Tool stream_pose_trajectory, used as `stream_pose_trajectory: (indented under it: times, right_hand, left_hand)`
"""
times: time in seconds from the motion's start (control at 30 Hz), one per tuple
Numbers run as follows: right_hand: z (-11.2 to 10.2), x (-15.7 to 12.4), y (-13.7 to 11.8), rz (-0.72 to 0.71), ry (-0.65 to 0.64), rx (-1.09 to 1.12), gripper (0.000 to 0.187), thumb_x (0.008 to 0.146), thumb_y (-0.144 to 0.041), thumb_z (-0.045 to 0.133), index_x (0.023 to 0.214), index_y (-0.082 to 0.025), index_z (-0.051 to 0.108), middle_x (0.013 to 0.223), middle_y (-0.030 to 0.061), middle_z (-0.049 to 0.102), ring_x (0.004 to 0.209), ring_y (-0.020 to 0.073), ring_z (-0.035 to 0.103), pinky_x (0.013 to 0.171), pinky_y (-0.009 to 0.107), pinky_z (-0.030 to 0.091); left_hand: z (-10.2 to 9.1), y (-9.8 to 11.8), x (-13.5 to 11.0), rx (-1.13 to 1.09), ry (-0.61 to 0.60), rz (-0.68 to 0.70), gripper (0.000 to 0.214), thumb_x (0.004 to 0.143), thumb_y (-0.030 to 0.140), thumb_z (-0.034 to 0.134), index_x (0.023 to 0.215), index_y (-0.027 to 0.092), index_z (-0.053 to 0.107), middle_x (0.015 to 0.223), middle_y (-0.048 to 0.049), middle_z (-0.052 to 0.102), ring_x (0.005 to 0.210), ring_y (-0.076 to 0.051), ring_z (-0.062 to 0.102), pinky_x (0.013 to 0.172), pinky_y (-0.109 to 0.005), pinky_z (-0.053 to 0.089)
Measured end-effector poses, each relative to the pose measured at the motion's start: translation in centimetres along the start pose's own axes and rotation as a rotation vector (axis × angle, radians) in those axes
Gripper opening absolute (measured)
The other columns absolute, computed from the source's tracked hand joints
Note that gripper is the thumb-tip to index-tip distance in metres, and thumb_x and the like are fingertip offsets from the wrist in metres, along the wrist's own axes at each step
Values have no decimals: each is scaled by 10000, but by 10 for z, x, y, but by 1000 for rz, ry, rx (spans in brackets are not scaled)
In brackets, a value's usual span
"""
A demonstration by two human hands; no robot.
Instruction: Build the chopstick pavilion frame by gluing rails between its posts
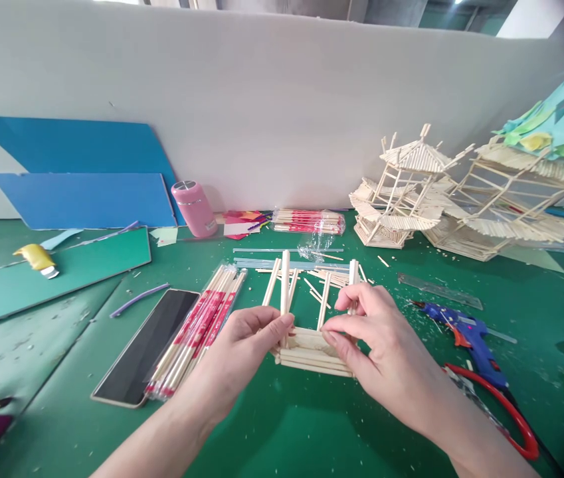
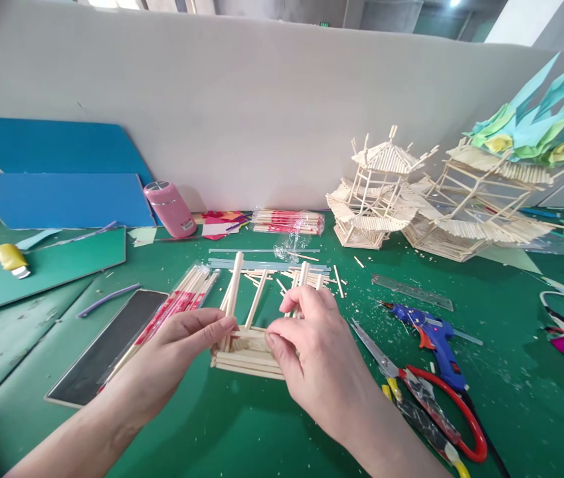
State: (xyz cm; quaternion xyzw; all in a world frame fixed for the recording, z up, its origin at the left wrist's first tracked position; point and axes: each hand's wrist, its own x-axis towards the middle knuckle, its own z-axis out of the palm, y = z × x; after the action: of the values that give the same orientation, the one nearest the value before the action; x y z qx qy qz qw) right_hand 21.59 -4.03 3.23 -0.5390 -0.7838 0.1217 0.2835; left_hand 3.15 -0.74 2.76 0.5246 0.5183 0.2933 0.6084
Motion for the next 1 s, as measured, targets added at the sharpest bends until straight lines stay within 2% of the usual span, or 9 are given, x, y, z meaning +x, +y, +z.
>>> stream_pose_trajectory:
  times: [0.2,0.37,0.53,1.0]
  right_hand:
    - [-2,1,0,9,-32,-7,208,836,-157,488,678,-203,615,908,41,455,898,179,439,741,318,407]
    - [-4,2,0,29,-68,5,214,845,-155,475,702,-207,626,913,40,450,912,179,426,765,317,397]
    - [-4,1,2,22,-73,21,201,849,-163,470,751,-203,641,934,46,436,926,181,413,785,325,387]
    - [-3,3,5,2,-72,28,204,849,-164,468,718,-195,621,928,40,428,910,172,414,778,321,383]
  left_hand:
    - [1,1,0,51,-22,22,339,797,428,529,594,159,567,593,25,496,617,-121,416,590,-234,301]
    - [-1,-1,-1,36,-30,5,344,788,459,539,629,157,582,615,21,511,631,-126,432,602,-236,303]
    - [0,2,-1,29,-55,4,347,786,443,547,595,154,565,591,29,495,606,-118,420,591,-227,300]
    - [-1,0,-1,70,-56,9,351,789,462,531,614,158,552,590,33,464,601,-120,389,567,-230,267]
